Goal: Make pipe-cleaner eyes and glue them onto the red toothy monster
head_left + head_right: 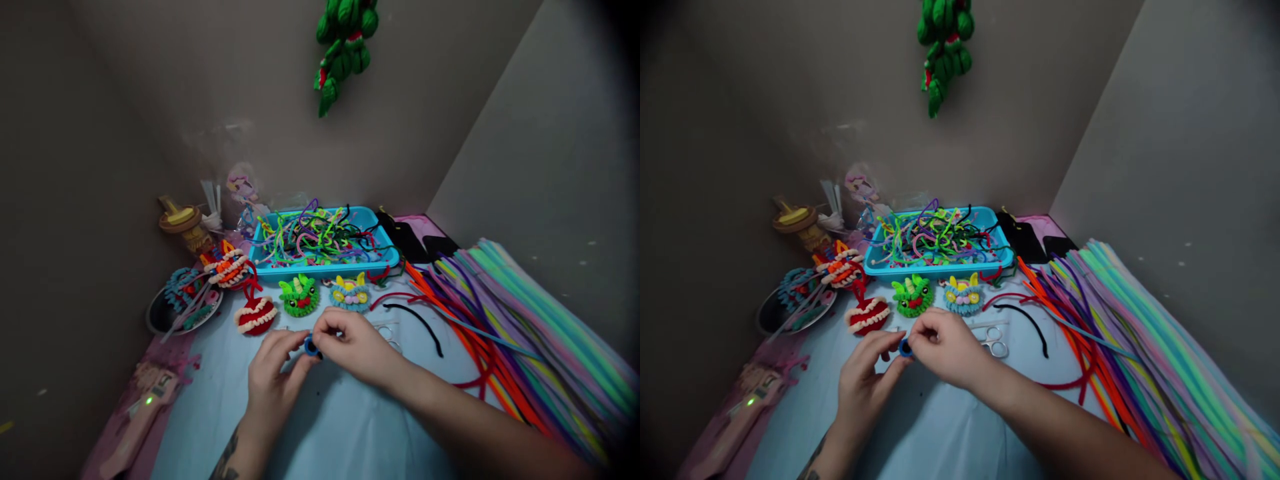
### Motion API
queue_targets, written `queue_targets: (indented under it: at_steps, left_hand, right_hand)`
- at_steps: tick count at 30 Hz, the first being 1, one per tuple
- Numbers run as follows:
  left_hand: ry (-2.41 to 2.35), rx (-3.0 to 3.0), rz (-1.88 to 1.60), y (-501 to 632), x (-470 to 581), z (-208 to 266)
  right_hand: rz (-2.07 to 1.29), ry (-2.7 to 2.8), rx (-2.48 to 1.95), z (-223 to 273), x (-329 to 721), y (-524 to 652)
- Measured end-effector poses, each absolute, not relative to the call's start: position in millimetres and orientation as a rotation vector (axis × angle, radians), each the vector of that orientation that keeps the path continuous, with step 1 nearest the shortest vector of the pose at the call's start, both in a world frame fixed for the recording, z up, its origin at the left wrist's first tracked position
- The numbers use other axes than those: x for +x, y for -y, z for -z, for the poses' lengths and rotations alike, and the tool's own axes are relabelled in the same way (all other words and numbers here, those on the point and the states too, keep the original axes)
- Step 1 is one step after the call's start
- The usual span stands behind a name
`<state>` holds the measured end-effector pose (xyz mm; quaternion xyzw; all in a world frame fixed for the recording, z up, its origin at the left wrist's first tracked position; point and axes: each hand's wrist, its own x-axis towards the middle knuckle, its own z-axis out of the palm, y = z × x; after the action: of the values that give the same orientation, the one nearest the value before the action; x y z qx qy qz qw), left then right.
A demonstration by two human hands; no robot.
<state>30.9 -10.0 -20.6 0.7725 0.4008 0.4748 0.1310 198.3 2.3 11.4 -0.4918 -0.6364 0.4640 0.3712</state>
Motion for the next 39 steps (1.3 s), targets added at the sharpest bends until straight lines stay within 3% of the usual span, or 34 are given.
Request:
queue_targets:
  at_steps: [17, 24, 28, 33, 39]
  left_hand:
    - [-1.160, 2.164, -1.416, 12, 33, 14]
    - [-1.091, 2.238, -1.458, 11, 25, 20]
    - [-1.013, 2.275, -1.460, 10, 25, 20]
    - [-1.081, 2.195, -1.412, 10, 28, 23]
    - [-1.244, 1.753, -1.229, 8, 26, 27]
  right_hand:
    - [-1.263, 1.604, -1.247, -13, 200, -5]
    - [-1.787, 1.310, -1.145, -9, 201, -5]
    - [-1.927, 1.140, -1.146, -10, 200, -3]
    - [-1.872, 1.152, -1.140, -10, 198, -3]
    - [-1.566, 1.360, -1.168, -11, 202, -8]
